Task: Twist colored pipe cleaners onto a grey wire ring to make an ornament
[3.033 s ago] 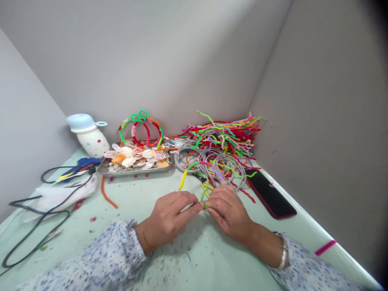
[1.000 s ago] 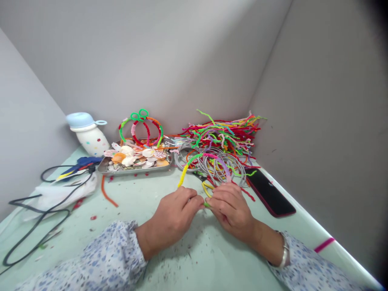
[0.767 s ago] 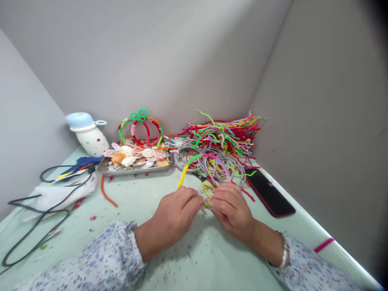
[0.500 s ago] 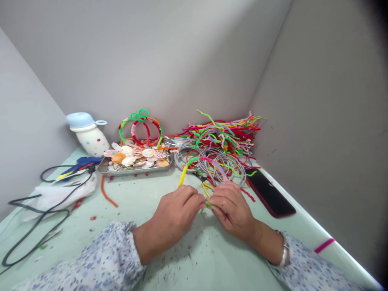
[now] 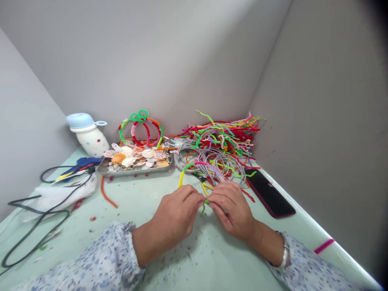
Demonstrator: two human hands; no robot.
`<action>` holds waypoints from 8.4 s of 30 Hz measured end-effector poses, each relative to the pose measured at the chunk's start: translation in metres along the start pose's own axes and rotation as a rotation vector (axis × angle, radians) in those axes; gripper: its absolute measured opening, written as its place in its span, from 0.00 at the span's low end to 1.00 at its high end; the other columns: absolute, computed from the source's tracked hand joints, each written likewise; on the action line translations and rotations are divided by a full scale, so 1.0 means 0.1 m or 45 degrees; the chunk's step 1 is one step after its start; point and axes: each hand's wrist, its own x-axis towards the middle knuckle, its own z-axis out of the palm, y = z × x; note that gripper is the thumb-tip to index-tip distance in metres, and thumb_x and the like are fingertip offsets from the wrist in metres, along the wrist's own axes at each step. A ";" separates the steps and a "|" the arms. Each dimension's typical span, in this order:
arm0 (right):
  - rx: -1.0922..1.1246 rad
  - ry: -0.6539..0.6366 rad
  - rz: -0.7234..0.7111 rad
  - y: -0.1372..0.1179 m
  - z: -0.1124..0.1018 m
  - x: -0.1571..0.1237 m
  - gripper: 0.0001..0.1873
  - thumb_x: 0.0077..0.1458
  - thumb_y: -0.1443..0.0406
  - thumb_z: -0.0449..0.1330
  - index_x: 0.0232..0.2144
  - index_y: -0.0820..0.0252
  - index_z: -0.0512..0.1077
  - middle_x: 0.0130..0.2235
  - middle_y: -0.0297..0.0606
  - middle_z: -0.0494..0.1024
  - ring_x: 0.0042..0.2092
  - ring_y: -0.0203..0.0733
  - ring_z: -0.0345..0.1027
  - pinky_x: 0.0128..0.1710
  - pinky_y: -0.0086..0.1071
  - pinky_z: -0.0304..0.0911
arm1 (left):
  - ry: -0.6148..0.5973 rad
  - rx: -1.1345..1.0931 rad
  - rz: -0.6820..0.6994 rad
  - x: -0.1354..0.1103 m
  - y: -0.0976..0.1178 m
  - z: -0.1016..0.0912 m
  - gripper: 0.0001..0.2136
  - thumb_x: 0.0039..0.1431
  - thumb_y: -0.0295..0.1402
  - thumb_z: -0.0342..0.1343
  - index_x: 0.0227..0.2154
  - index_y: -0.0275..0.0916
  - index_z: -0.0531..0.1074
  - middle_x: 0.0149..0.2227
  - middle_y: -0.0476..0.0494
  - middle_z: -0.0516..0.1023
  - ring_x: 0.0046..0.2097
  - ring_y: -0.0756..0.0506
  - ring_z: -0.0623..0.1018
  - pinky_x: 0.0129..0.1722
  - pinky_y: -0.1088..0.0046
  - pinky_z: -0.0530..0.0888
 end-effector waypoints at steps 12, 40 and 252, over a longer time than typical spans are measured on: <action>-0.049 -0.007 -0.039 -0.02 0.02 0.00 0.06 0.58 0.71 0.56 0.38 0.61 0.70 0.34 0.40 0.76 0.39 0.43 0.68 0.46 0.45 0.61 | -0.095 0.131 -0.058 -0.03 0.02 0.03 0.06 0.65 0.26 0.44 0.38 0.39 0.66 0.34 0.46 0.70 0.35 0.46 0.69 0.31 0.71 0.67; -0.084 -0.002 -0.071 -0.03 0.02 -0.02 0.06 0.58 0.71 0.55 0.38 0.59 0.68 0.35 0.39 0.74 0.40 0.44 0.67 0.45 0.45 0.62 | -0.109 -0.134 -0.183 -0.01 0.06 0.02 0.10 0.66 0.28 0.40 0.35 0.38 0.67 0.32 0.45 0.68 0.34 0.46 0.69 0.33 0.70 0.67; -0.027 -0.005 -0.007 0.03 0.06 -0.06 0.05 0.58 0.70 0.56 0.37 0.59 0.70 0.35 0.39 0.75 0.40 0.43 0.68 0.47 0.44 0.62 | 0.089 -0.030 -0.072 -0.08 -0.03 0.14 0.06 0.66 0.27 0.47 0.39 0.38 0.69 0.36 0.45 0.73 0.39 0.47 0.73 0.38 0.72 0.71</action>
